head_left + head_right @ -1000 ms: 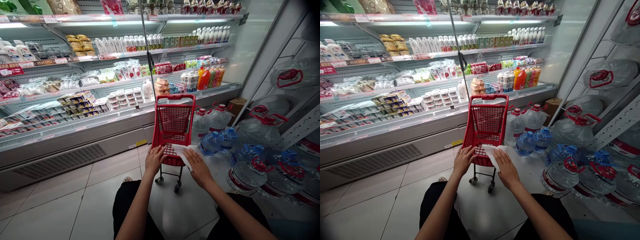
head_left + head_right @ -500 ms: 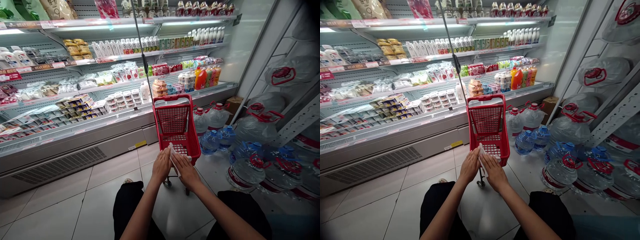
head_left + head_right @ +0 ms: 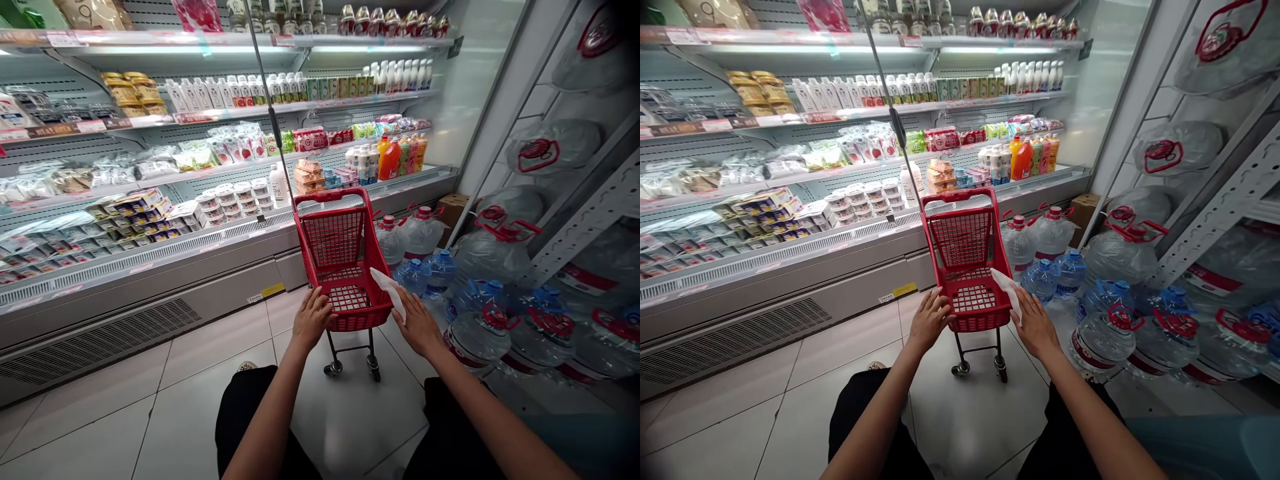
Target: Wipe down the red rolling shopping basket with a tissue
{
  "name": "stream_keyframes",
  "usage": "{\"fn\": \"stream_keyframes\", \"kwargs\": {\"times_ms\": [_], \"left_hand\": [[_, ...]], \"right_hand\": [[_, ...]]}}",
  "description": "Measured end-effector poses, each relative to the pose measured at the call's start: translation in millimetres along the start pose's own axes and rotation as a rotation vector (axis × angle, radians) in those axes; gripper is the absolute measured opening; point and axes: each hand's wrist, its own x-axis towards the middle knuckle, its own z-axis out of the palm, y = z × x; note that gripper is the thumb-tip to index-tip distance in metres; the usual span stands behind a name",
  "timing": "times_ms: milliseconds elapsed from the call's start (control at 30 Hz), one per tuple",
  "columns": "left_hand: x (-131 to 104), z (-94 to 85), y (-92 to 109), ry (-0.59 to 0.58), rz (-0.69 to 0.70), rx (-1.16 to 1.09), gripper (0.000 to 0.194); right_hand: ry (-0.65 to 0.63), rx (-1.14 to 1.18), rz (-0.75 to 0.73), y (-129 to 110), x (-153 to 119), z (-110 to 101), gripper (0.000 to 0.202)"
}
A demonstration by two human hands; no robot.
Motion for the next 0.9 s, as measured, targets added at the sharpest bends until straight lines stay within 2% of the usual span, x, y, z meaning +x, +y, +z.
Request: {"fn": "stream_keyframes", "kwargs": {"times_ms": [167,300,400,533,633,700,800,900], "left_hand": [[2,7.2,28,0.024,-0.038,0.025,0.016],[-1,8.3,56,0.019,-0.072,-0.056,0.017],[-1,2.2,74,-0.008,-0.036,-0.154,0.032],[6,-13.1,87,-0.062,0.049,-0.269,0.056],[14,-21.5,80,-0.099,0.120,-0.339,0.060],[20,-22.9,65,-0.097,0.120,-0.313,0.057],[26,-20.1,37,-0.039,-0.027,-0.171,0.053],[27,-15.1,16,-0.003,-0.154,-0.077,0.052]], "right_hand": [[-0.011,0.050,0.048,7,12,1,0.064],[0.004,0.055,0.069,3,3,-5,0.062],[0.004,0.047,0.022,-19,-14,-8,0.064],[0.010,0.077,-0.052,-69,-33,-8,0.067],[0.005,0.117,-0.095,-100,-38,-14,0.071],[-0.025,0.161,-0.111,-106,-38,-23,0.072],[-0.074,0.253,-0.105,-96,-36,-39,0.060],[-0.054,0.236,-0.061,-78,-34,-47,0.054]]}}
